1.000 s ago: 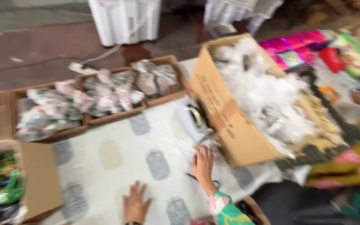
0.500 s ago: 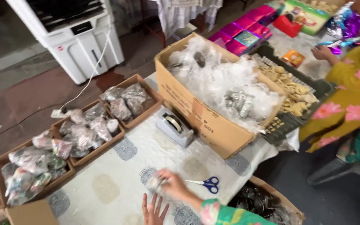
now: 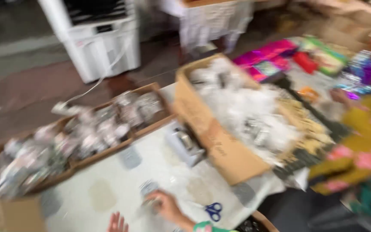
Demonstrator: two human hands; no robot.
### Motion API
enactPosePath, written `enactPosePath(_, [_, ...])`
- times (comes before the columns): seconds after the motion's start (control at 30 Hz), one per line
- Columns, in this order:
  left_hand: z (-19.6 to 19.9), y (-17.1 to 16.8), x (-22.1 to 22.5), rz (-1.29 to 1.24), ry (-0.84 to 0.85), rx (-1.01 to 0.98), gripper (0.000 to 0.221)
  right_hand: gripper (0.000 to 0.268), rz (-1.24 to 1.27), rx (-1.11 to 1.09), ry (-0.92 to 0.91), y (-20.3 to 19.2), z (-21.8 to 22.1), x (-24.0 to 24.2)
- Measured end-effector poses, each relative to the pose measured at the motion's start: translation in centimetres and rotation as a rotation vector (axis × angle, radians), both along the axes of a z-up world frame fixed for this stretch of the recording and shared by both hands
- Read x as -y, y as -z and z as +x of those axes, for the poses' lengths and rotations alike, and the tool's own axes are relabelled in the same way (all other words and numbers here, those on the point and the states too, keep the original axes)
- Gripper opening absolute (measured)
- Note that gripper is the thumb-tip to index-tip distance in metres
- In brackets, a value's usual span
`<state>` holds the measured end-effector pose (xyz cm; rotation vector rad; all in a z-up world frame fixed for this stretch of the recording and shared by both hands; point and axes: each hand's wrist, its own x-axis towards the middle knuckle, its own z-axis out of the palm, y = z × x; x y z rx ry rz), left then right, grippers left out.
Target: The person picks colorful decorative figurines from a box, wraps each one in bubble wrap by hand, and places the wrapped items into cardboard boxes on the table. They repeat this wrapping and packing cycle for several figurines across the episode.
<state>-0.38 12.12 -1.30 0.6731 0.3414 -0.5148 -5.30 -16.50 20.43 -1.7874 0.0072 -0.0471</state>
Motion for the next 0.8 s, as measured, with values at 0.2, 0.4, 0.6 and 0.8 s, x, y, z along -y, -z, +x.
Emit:
enactPosePath(0.2, [-2.5,-12.6,-8.2,0.051,-0.405,0.000,0.057,0.052,-0.662,0.014,0.091,7.9,0.3,0.5])
enactPosePath(0.4, [-4.1,-34.0,-9.8,-0.037,-0.728,0.341,0.030,0.032,-0.899,-0.159,0.023,5.1,0.6,-0.9])
enactPosePath(0.6, [-1.6,-40.7,-15.3,1.832,-0.786,0.379,0.020,0.032,-0.913,-0.016,0.107,8.6,0.5,-0.1])
enactPosePath(0.8, [3.7,-35.3,-26.3,1.924,-0.938,0.312,0.014,0.038,-0.932,0.019,0.010,17.0,2.0,3.9])
